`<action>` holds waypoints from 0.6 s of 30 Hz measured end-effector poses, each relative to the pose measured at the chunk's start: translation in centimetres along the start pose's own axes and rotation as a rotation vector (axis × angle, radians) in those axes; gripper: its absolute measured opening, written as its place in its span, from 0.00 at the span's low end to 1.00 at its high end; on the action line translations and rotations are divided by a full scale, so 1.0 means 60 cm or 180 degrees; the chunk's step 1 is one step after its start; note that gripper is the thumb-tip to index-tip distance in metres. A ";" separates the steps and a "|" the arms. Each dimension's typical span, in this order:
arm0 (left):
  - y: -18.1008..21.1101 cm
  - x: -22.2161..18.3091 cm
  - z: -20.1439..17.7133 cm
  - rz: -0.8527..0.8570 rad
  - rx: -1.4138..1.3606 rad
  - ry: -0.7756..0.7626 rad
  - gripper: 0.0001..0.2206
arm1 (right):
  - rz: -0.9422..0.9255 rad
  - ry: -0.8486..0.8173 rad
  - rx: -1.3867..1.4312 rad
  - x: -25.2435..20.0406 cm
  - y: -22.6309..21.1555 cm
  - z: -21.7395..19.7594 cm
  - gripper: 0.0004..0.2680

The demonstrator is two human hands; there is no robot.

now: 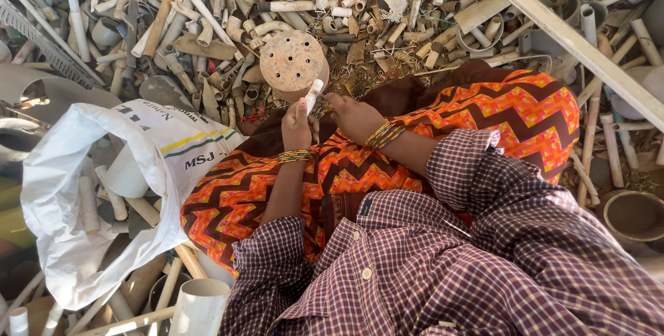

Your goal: The person saws a segment of PVC pipe using a hand saw, wraps adhesive tape around the end of the pipe, and prepares several small pipe pieces while sitting on the ground.

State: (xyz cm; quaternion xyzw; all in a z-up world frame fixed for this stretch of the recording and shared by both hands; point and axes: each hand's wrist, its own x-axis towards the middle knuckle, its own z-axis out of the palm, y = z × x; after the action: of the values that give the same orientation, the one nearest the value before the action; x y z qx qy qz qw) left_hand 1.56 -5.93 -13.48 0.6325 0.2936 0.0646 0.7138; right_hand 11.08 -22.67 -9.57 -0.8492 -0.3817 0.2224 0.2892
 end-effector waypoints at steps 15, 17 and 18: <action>0.028 -0.008 0.025 0.0257 0.0610 0.0198 0.20 | -0.0276 0.0142 -0.0119 0.006 0.006 -0.012 0.18; 0.030 -0.021 0.027 0.0121 0.0697 0.0093 0.19 | 0.0409 -0.0085 -0.0123 0.010 0.008 -0.002 0.17; 0.032 -0.025 0.027 0.0166 0.0788 0.0119 0.19 | 0.0169 -0.0011 -0.0060 0.003 0.008 0.001 0.17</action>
State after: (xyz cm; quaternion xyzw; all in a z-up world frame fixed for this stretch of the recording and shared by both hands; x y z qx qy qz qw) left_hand 1.68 -7.66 -11.12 0.7219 0.2961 0.0581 0.6227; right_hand 11.42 -22.74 -9.94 -0.8613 -0.3617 0.2279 0.2745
